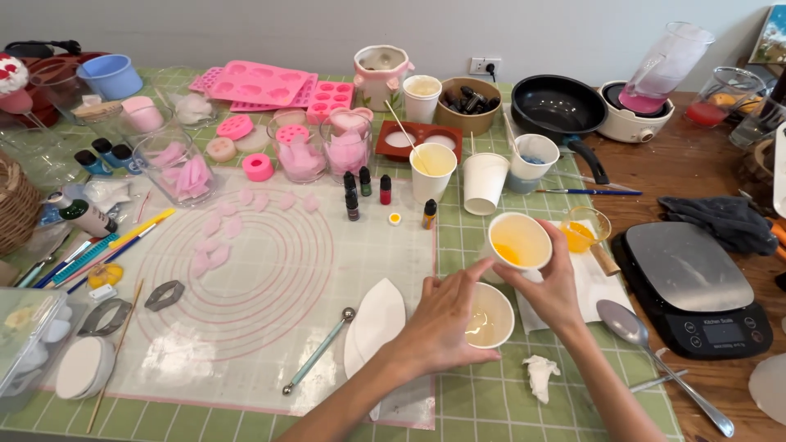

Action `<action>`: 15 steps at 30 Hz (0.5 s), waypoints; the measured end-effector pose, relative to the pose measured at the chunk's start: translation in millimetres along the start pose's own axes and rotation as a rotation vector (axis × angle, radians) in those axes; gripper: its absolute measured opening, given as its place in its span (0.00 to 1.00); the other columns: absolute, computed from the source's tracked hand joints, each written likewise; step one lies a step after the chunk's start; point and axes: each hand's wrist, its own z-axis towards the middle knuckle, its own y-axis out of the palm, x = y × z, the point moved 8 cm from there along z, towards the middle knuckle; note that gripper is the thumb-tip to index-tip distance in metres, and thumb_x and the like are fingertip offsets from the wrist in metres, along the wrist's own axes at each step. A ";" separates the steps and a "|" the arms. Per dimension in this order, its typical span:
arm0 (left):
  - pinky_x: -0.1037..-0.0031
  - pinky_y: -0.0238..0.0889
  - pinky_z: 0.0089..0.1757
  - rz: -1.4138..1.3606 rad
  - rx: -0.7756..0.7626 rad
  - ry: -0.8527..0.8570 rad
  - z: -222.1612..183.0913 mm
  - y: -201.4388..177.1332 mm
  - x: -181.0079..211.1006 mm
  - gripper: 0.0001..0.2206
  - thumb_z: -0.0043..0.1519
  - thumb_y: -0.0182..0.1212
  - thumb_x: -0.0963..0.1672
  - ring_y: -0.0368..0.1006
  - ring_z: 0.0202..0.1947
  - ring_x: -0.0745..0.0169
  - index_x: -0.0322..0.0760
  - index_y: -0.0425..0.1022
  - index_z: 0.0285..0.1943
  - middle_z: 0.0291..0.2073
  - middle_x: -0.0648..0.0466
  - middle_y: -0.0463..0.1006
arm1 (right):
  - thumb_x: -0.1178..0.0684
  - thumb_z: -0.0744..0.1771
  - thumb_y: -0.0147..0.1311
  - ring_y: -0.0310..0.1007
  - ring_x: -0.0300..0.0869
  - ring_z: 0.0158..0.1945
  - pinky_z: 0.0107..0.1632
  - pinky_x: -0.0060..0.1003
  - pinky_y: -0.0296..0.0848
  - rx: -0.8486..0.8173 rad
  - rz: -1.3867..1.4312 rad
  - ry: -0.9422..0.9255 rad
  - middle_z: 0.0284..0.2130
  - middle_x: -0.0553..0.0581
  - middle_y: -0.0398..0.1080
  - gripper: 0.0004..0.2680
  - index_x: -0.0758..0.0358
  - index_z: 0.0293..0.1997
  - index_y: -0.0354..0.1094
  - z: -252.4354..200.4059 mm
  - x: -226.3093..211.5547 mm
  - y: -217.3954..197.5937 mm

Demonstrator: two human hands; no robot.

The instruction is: Mixing fragrance and dye into liquid wax and pouring it into cups for candle making.

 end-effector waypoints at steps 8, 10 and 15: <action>0.53 0.48 0.60 -0.056 0.029 -0.041 -1.2 -54.5 -16.6 0.51 0.44 0.79 0.56 0.64 0.63 0.45 0.41 0.52 0.74 0.62 0.43 0.68 | 0.58 0.59 0.69 0.70 0.43 0.62 0.62 0.39 0.72 -0.100 0.083 0.075 0.60 0.61 0.65 0.33 0.68 0.70 0.49 31.7 35.4 37.6; 0.54 0.51 0.61 -0.079 0.077 -0.067 8.0 -78.3 -53.2 0.42 0.49 0.76 0.55 0.67 0.62 0.48 0.43 0.61 0.71 0.61 0.46 0.71 | 0.58 0.59 0.69 0.70 0.43 0.61 0.61 0.39 0.73 -0.113 0.055 0.086 0.60 0.60 0.65 0.34 0.68 0.70 0.48 31.2 43.8 41.3; 0.64 0.70 0.48 0.148 0.542 -0.216 41.0 -161.5 -195.2 0.16 0.54 0.69 0.43 0.78 0.47 0.51 0.35 0.76 0.51 0.44 0.48 0.81 | 0.56 0.59 0.70 0.70 0.45 0.64 0.64 0.42 0.72 -0.156 0.078 0.108 0.62 0.61 0.64 0.35 0.67 0.71 0.46 28.2 49.4 43.4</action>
